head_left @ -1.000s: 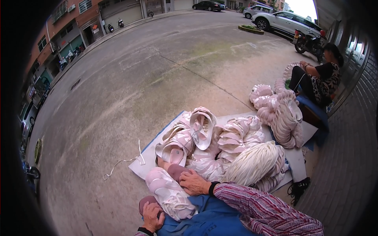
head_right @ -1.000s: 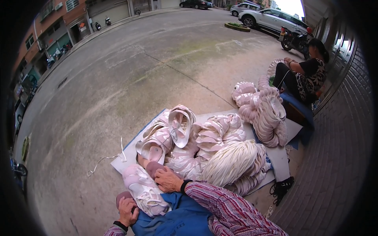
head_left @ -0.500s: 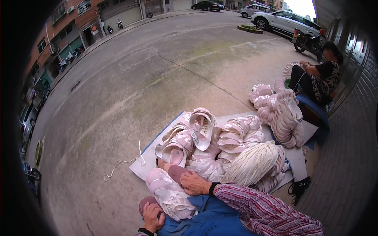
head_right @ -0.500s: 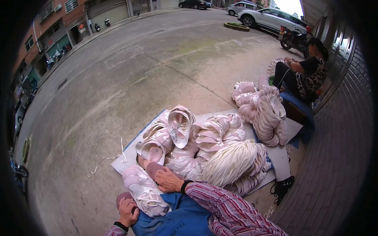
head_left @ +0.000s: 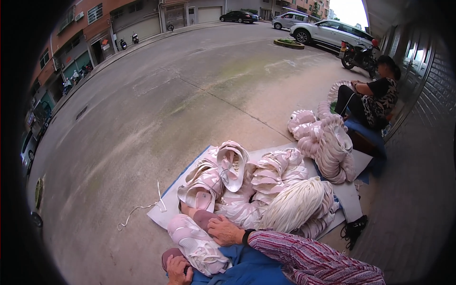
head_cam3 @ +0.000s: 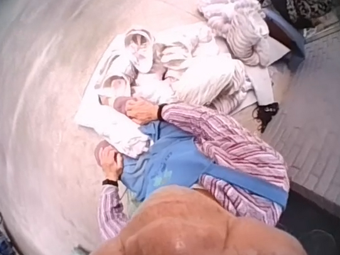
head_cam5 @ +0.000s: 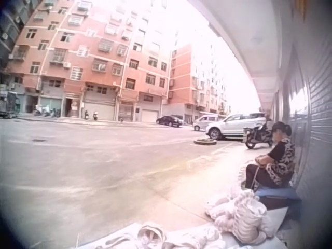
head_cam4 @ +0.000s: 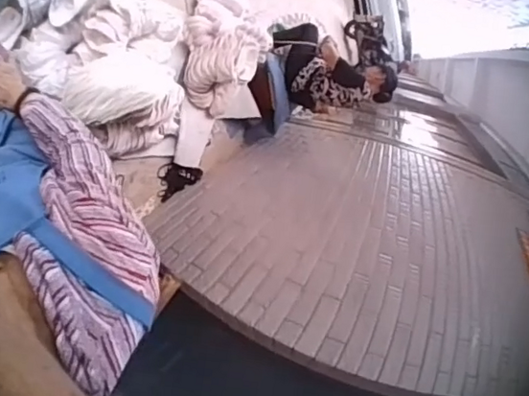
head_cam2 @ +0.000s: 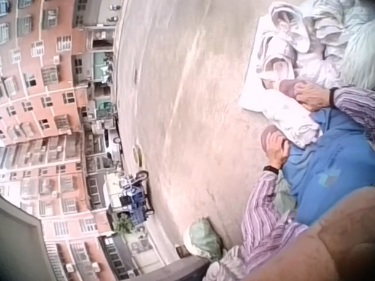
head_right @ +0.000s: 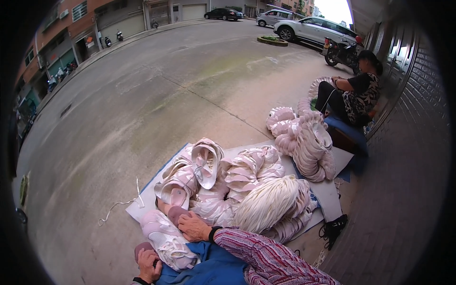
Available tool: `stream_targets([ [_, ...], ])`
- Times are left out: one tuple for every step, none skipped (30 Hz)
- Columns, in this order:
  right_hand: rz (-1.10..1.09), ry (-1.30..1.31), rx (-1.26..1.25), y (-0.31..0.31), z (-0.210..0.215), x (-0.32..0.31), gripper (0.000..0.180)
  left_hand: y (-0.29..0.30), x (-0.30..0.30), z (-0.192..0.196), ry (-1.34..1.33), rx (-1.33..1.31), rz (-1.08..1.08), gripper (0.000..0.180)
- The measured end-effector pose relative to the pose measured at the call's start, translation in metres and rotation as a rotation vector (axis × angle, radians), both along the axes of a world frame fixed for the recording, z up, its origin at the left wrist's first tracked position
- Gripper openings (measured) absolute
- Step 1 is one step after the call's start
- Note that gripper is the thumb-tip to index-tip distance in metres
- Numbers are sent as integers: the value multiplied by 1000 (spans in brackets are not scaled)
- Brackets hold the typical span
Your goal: The worker is inserting shoe forms or stuffing into sneakers and then lacing them up as part of the finishing process.
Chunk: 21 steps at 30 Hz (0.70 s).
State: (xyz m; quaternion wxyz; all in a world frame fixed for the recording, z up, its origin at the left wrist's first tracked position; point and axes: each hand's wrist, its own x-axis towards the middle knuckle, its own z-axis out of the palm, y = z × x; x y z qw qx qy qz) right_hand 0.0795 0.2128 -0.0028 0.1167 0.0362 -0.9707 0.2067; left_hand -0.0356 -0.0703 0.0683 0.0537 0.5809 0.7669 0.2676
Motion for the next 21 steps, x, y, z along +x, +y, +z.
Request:
stream_targets([
  [-10,31,-2,0,0,0,22,0,1,5,23,-12,-12,14],
  [0,39,-2,-1,-1,-1,21,1,2,8,23,0,-15,14],
  [16,-13,12,-1,-1,-1,20,1,3,11,26,1,-10,14],
  [13,-13,24,-2,-2,-1,19,1,4,13,29,-1,-3,13],
  [11,41,14,-2,-2,-1,19,1,5,14,28,1,0,13],
  [8,33,8,-2,-3,-1,19,0,6,15,23,-1,5,13],
  [6,-16,18,-3,-3,-1,19,0,6,15,19,-2,9,13],
  [9,26,4,-3,-3,-1,19,-1,6,15,19,0,12,13],
  [9,45,14,-3,-3,-1,20,-1,6,14,18,-3,12,12],
  [8,17,41,-2,-3,-1,21,-1,6,13,18,-5,12,12],
  [11,65,29,-2,-3,-1,21,-1,6,13,18,0,13,12],
  [6,54,30,-2,-2,0,23,-1,6,12,31,4,12,12],
  [3,0,44,-2,-1,0,24,-1,6,12,43,8,11,12],
  [2,42,33,-2,-1,0,24,-1,6,12,43,11,13,12],
  [3,41,39,-2,0,1,25,-1,6,13,31,13,9,12],
  [3,1,57,-2,0,1,26,-2,7,13,18,14,7,12],
  [6,40,43,-2,0,2,26,-3,7,13,17,13,9,12],
  [2,54,47,-3,1,2,26,-4,6,12,21,28,12,11],
  [-1,21,64,-3,1,2,27,-5,6,11,24,44,16,10],
  [0,67,49,-3,0,2,27,-5,5,9,23,43,17,10],
  [-1,66,61,-4,0,2,27,-6,4,7,17,0,5,16],
])
